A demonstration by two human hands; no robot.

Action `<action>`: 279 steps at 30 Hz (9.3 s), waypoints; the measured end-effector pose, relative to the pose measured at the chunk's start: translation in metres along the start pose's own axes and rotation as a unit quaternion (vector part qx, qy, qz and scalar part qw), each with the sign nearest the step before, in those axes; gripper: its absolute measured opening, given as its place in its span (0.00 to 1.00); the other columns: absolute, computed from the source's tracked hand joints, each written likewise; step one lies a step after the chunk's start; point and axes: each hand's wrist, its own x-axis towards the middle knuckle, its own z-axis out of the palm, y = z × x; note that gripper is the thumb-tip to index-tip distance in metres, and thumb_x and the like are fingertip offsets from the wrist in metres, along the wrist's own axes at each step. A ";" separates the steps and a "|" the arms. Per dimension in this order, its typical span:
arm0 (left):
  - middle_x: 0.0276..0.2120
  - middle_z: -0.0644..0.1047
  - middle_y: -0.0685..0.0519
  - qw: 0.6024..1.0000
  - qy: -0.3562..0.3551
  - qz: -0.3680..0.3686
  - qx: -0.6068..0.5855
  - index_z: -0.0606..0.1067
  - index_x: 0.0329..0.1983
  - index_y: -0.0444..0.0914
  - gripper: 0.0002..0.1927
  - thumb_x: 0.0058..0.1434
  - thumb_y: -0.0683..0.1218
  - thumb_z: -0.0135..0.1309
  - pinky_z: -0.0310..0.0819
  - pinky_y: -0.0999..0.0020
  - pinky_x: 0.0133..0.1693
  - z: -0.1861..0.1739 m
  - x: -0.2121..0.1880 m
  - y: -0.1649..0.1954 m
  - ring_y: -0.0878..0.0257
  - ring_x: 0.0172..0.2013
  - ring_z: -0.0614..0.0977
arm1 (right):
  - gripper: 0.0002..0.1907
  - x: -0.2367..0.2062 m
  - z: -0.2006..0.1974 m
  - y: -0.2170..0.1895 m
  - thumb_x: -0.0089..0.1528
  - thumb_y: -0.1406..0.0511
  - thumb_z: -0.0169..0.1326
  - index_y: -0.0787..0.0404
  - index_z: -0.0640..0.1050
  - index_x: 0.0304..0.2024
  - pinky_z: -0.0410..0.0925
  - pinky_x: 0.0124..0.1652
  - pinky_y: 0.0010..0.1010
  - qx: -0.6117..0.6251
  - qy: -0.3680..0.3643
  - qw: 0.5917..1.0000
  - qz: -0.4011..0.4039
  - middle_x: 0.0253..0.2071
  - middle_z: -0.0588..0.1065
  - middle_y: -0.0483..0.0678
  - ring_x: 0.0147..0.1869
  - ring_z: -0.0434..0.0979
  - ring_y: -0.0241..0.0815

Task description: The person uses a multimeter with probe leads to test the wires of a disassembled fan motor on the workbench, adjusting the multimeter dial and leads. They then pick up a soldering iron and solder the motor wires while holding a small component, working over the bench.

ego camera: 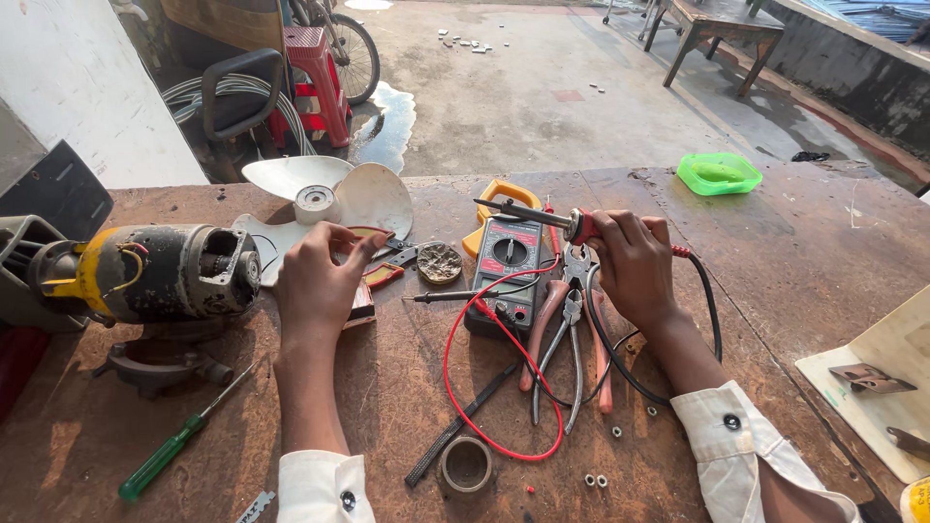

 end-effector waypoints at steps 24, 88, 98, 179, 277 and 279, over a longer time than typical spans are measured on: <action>0.51 0.75 0.47 0.983 -0.094 0.113 -0.111 0.79 0.57 0.47 0.30 0.48 0.51 0.70 0.78 0.58 0.50 -0.003 0.008 0.012 0.54 0.53 0.81 | 0.13 0.003 -0.004 -0.004 0.66 0.68 0.54 0.60 0.78 0.54 0.61 0.51 0.40 0.023 0.005 0.999 0.024 0.48 0.77 0.48 0.46 0.75 0.48; 0.37 0.79 0.46 0.944 0.136 0.230 -0.195 0.81 0.38 0.34 0.07 0.63 0.43 0.58 0.74 0.56 0.42 0.068 -0.025 0.028 0.51 0.39 0.83 | 0.15 0.004 0.005 -0.014 0.67 0.67 0.54 0.62 0.76 0.56 0.61 0.51 0.42 0.048 -0.029 0.998 -0.018 0.50 0.76 0.50 0.50 0.78 0.48; 0.38 0.79 0.45 0.944 0.160 0.222 -0.183 0.80 0.38 0.34 0.06 0.63 0.43 0.58 0.75 0.56 0.43 0.066 -0.024 0.026 0.50 0.39 0.83 | 0.16 0.004 0.005 -0.014 0.65 0.66 0.54 0.62 0.76 0.55 0.62 0.52 0.42 0.052 -0.032 0.998 -0.020 0.50 0.77 0.50 0.49 0.77 0.50; 0.37 0.80 0.47 0.943 0.142 0.197 -0.227 0.82 0.37 0.35 0.06 0.63 0.44 0.59 0.75 0.58 0.42 0.070 -0.015 0.022 0.53 0.39 0.84 | 0.16 0.007 0.003 -0.017 0.65 0.66 0.54 0.64 0.76 0.55 0.63 0.53 0.42 0.056 -0.036 0.997 -0.034 0.50 0.77 0.51 0.50 0.77 0.52; 0.36 0.79 0.47 0.945 0.144 0.206 -0.207 0.82 0.37 0.35 0.06 0.62 0.43 0.60 0.75 0.58 0.41 0.071 -0.016 0.021 0.54 0.37 0.84 | 0.17 0.006 0.003 -0.018 0.65 0.65 0.54 0.64 0.76 0.55 0.62 0.53 0.42 0.058 -0.048 0.996 -0.036 0.49 0.77 0.51 0.51 0.78 0.50; 0.36 0.79 0.47 0.945 0.144 0.206 -0.208 0.82 0.36 0.35 0.06 0.62 0.43 0.60 0.75 0.58 0.41 0.071 -0.015 0.022 0.54 0.37 0.84 | 0.17 0.006 0.003 -0.018 0.65 0.65 0.54 0.63 0.76 0.55 0.63 0.53 0.42 0.058 -0.045 0.997 -0.037 0.49 0.77 0.51 0.51 0.77 0.51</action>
